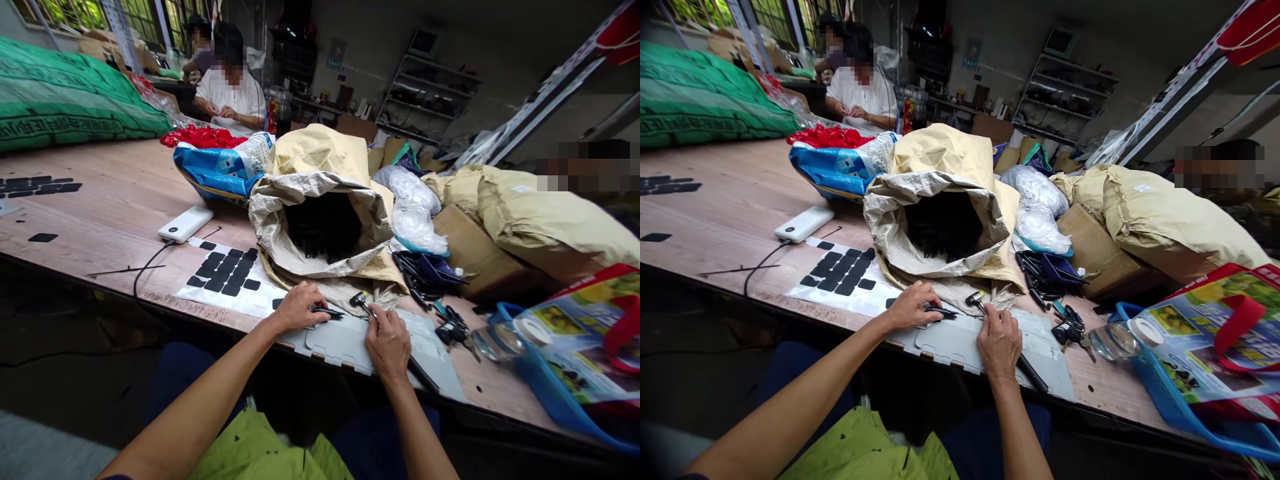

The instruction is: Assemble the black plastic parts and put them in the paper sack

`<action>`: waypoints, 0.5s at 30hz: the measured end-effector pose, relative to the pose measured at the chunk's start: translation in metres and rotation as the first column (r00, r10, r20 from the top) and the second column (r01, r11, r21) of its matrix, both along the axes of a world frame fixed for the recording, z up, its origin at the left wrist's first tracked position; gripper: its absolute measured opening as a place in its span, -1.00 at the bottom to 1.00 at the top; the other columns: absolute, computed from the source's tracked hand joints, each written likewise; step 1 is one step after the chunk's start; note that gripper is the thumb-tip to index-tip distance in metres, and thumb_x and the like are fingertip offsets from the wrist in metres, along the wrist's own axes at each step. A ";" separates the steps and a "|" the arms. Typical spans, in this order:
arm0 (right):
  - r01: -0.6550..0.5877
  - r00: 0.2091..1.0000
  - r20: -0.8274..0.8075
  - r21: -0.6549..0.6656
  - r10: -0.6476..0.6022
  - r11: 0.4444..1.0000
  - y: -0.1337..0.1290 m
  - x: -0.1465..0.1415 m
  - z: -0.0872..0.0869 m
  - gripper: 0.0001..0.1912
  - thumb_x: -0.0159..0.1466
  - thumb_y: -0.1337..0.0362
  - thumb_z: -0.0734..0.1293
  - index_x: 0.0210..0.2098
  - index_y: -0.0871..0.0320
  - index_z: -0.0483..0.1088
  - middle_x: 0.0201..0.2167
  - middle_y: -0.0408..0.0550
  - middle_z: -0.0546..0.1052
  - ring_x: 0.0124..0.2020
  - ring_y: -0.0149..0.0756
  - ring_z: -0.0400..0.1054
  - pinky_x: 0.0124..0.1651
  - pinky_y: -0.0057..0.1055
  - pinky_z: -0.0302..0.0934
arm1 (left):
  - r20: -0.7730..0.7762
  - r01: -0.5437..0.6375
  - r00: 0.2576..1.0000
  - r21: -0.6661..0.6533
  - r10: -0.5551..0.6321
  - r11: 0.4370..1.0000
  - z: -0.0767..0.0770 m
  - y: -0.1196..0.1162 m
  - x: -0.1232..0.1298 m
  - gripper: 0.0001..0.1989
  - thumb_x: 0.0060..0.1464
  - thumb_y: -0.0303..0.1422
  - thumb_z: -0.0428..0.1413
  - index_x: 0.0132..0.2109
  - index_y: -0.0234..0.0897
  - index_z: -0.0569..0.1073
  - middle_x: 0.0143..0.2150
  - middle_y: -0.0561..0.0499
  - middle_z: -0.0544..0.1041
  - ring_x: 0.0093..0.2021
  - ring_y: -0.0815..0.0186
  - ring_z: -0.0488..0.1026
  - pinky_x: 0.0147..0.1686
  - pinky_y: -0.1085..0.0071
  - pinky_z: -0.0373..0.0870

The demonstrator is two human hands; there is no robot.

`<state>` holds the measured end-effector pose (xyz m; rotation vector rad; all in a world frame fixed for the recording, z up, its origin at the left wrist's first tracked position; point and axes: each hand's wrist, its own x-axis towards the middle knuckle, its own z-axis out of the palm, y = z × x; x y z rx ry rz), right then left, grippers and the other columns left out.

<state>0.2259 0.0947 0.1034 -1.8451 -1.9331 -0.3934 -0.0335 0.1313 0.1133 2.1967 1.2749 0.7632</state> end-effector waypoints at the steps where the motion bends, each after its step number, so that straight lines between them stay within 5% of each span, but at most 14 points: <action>1: 0.001 1.000 0.001 -0.006 -0.001 1.000 0.000 0.000 0.001 -0.69 0.37 0.31 0.27 0.05 0.04 0.52 -0.26 -0.05 0.46 -0.20 -0.23 0.26 -0.15 -0.34 0.06 | -0.001 0.013 1.000 0.000 -0.013 1.000 0.001 0.000 0.000 -0.81 0.11 -0.21 0.31 -0.17 -0.19 0.63 -0.17 -0.01 0.51 -0.09 0.19 0.35 -0.06 0.30 0.26; 6: -0.002 1.000 0.000 -0.023 0.002 1.000 0.000 0.000 0.003 -0.70 0.38 0.31 0.26 0.05 0.05 0.51 -0.25 -0.04 0.46 -0.19 -0.22 0.26 -0.15 -0.34 0.07 | 0.183 0.175 0.970 -0.077 -0.159 0.982 0.027 -0.026 0.003 -0.84 0.15 -0.30 0.27 -0.12 -0.22 0.61 -0.15 -0.01 0.57 -0.07 0.21 0.40 0.01 0.31 0.28; 8: -0.001 1.000 0.004 -0.023 0.001 1.000 0.000 -0.001 0.004 -0.70 0.39 0.31 0.26 0.05 0.05 0.51 -0.26 -0.04 0.46 -0.19 -0.22 0.26 -0.15 -0.34 0.07 | 0.365 0.401 0.881 -0.244 -0.299 0.883 0.035 -0.049 0.008 -0.78 0.17 -0.25 0.26 -0.06 -0.21 0.61 -0.15 0.01 0.60 -0.13 0.27 0.46 -0.06 0.38 0.34; 9: 0.000 1.000 0.006 -0.022 0.000 1.000 -0.001 -0.001 0.004 -0.70 0.38 0.31 0.26 0.05 0.05 0.50 -0.26 -0.04 0.46 -0.19 -0.21 0.26 -0.15 -0.34 0.07 | 0.446 0.534 0.816 -0.338 -0.367 0.775 0.033 -0.061 0.011 -0.73 0.16 -0.21 0.27 -0.04 -0.20 0.61 -0.16 0.03 0.62 -0.17 0.29 0.48 -0.12 0.42 0.37; 12: 0.003 1.000 0.005 -0.016 -0.003 1.000 -0.001 -0.002 0.003 -0.71 0.38 0.31 0.26 0.04 0.06 0.50 -0.26 -0.04 0.46 -0.20 -0.22 0.27 -0.15 -0.34 0.07 | 0.514 0.717 0.693 -0.562 -0.506 0.412 -0.004 -0.089 0.023 -0.63 -0.01 -0.13 0.36 -0.08 -0.18 0.64 -0.25 0.08 0.63 -0.25 0.30 0.50 -0.25 0.45 0.39; 13: 0.004 1.000 0.005 -0.016 -0.004 1.000 -0.001 -0.002 0.003 -0.71 0.38 0.32 0.26 0.04 0.06 0.51 -0.26 -0.04 0.46 -0.20 -0.22 0.27 -0.15 -0.33 0.06 | 0.464 0.679 0.715 -0.636 -0.522 0.365 -0.027 -0.094 0.026 -0.64 -0.07 -0.14 0.40 -0.12 -0.17 0.65 -0.29 0.10 0.62 -0.27 0.29 0.50 -0.26 0.44 0.39; 15: 0.007 1.000 0.009 -0.019 -0.007 1.000 -0.001 -0.001 0.003 -0.71 0.37 0.32 0.27 0.05 0.05 0.50 -0.26 -0.05 0.46 -0.20 -0.22 0.27 -0.15 -0.33 0.06 | 0.290 0.488 0.841 -0.770 -0.456 0.411 -0.080 -0.098 0.030 -0.70 -0.15 -0.20 0.42 -0.22 -0.15 0.66 -0.35 0.11 0.60 -0.29 0.25 0.51 -0.25 0.38 0.41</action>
